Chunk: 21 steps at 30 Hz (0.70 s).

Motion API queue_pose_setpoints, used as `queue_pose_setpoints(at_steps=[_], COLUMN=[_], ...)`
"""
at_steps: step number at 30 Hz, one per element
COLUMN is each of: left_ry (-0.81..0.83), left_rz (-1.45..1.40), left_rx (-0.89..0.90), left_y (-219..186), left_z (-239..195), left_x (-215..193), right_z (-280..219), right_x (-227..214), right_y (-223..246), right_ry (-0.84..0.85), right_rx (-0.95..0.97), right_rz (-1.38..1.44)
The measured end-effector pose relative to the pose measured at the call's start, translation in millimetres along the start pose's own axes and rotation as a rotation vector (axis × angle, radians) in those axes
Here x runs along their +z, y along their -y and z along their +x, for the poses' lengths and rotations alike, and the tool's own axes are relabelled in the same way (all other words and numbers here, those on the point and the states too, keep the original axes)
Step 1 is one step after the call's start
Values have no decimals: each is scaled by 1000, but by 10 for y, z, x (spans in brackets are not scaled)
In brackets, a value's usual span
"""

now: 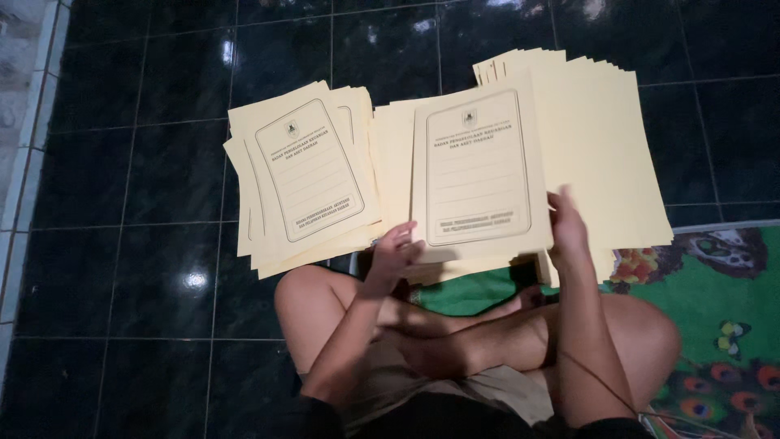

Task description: The person sits on the floor and folds a stack of yellow papers in half. They repeatedly pick up a paper, fold it, and place it on a growing pile.

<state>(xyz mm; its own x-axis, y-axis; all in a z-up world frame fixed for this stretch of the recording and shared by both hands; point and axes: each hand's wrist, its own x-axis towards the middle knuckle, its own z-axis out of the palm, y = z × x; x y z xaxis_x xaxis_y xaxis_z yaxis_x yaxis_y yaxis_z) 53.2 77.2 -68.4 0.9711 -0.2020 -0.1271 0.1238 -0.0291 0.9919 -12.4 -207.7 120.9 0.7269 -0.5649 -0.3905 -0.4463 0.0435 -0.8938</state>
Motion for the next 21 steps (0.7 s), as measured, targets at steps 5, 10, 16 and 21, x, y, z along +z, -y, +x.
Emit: queue_pose_setpoints(at_steps=[5,10,16,21], left_ry=[131,108,92,-124], left_rz=[-306,-491,-361,-239], left_rx=[-226,-115,-123,-429], left_y=[-148,-738,-371,-597], left_z=[-68,-112,15,170], left_x=[402,900,933,636], right_z=[293,88,364,-268], right_x=[-1,293,615,817], right_y=[-527,-690,-1321,-735], right_ry=[387,286,118,118], right_rx=[45,-14,118,9], right_rz=[1033,334,19,289])
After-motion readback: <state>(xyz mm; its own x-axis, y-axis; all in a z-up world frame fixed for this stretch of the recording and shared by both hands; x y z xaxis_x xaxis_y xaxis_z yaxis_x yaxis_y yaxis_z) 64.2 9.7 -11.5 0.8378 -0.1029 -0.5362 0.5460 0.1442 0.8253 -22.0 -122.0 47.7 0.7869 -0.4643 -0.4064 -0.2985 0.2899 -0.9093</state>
